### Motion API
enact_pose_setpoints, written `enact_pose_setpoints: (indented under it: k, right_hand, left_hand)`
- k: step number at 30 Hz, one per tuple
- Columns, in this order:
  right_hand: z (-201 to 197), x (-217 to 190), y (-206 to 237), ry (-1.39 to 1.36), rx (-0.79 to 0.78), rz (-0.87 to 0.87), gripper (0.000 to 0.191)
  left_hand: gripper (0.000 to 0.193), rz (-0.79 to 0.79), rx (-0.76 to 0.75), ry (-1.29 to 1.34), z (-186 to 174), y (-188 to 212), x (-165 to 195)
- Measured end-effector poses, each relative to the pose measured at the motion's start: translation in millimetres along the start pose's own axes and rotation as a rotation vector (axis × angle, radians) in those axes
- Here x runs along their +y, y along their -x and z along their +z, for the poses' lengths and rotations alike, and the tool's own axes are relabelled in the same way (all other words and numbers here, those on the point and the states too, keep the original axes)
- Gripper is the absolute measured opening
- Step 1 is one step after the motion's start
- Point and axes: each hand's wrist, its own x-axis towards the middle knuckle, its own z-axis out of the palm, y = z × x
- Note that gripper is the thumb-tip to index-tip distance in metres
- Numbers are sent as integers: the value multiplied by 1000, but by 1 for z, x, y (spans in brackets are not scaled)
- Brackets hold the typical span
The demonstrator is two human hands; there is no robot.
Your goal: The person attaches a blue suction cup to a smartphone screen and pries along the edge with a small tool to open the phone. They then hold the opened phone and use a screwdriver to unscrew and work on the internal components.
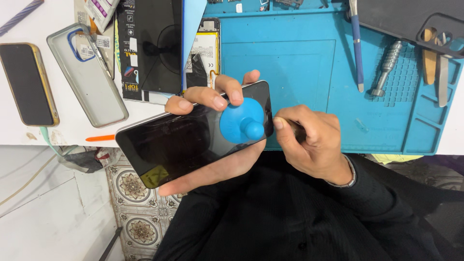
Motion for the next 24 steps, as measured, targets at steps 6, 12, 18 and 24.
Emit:
enact_pose_setpoints:
  k: [6, 12, 18, 24]
  right_hand:
    - [3, 6, 3, -7, 23, -19, 8]
    - [7, 12, 6, -57, 44, -22, 9]
    - [9, 14, 9, -74, 55, -32, 8]
    - [10, 17, 11, -73, 69, -41, 7]
  left_hand:
    - [120, 13, 13, -26, 1, 0, -3]
    - [122, -7, 26, -17, 2, 1, 0]
    - [120, 14, 40, -24, 2, -1, -2]
    - [122, 12, 34, -8, 4, -1, -2]
